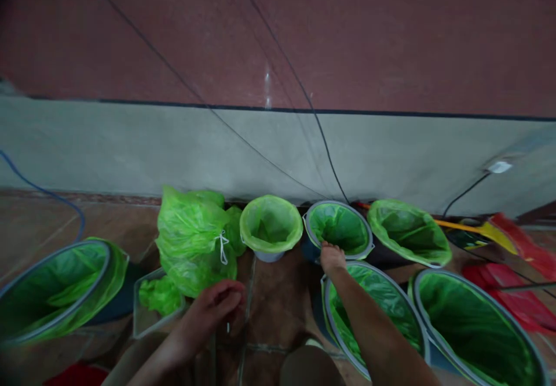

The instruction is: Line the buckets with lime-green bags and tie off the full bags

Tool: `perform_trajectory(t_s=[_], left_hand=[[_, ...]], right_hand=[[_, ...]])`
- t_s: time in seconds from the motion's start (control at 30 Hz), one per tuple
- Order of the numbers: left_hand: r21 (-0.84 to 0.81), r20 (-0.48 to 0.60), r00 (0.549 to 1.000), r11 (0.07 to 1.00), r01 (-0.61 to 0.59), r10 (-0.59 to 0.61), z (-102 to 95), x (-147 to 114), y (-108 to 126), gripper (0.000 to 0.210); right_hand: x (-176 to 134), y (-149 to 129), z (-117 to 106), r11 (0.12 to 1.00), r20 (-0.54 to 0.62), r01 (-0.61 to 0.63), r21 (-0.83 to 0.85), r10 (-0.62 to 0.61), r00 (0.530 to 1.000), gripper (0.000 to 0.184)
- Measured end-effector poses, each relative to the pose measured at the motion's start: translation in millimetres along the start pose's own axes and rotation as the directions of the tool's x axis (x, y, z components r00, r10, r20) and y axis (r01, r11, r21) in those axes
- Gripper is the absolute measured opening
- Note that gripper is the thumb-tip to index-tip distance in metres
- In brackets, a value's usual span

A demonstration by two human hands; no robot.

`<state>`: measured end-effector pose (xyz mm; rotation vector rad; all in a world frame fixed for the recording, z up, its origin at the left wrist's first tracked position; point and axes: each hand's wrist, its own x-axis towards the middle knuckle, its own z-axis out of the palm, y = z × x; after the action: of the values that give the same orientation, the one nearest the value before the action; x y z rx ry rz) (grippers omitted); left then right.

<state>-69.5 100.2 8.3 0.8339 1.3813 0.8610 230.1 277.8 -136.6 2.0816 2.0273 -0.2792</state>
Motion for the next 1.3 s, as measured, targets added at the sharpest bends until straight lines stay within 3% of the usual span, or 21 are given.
perform_trajectory(t_s=[0.3, 0.57, 0.9, 1.0, 1.13, 1.2, 1.3], left_hand=[[0.070, 0.040, 0.997, 0.995, -0.072, 0.069, -2.5, 3.6, -7.5, 0.028], [0.018, 0.063, 0.996, 0.998, -0.058, 0.057, -4.7, 1.7, -10.6, 0.030], [0.109, 0.063, 0.998, 0.994, -0.026, 0.019, 1.5, 4.7, -7.2, 0.031], [0.134, 0.048, 0.999, 0.991, -0.026, 0.020, -0.5, 4.3, -3.9, 0.030], [0.127, 0.027, 1.000, 0.992, -0.006, 0.003, -6.3, 4.1, -2.4, 0.032], [0.119, 0.022, 1.000, 0.993, 0.013, -0.015, -8.8, 3.8, -1.4, 0.033], [0.104, 0.010, 0.998, 0.993, 0.057, -0.058, -9.9, 2.4, 1.8, 0.032]], right_hand=[[28.4, -25.4, 3.5, 0.999, 0.024, 0.046, 0.028, -0.046, 0.999, 0.033], [30.6, -19.3, -1.0, 1.000, 0.022, 0.013, 0.022, -0.013, 1.000, 0.033], [36.1, -26.8, -4.7, 0.997, -0.003, 0.002, 0.075, -0.002, 1.000, 0.043], [14.9, -24.9, -14.0, 0.992, -0.133, 0.029, 0.125, -0.012, 0.991, 0.057], [-56.1, -12.8, -3.4, 0.960, -0.349, 0.108, 0.256, -0.013, 0.937, 0.058], [-102.0, -3.9, 18.5, 0.958, -0.343, 0.022, 0.287, 0.081, 0.936, 0.060], [-158.0, 8.0, 59.2, 0.942, -0.215, -0.189, 0.276, 0.252, 0.944, 0.061]])
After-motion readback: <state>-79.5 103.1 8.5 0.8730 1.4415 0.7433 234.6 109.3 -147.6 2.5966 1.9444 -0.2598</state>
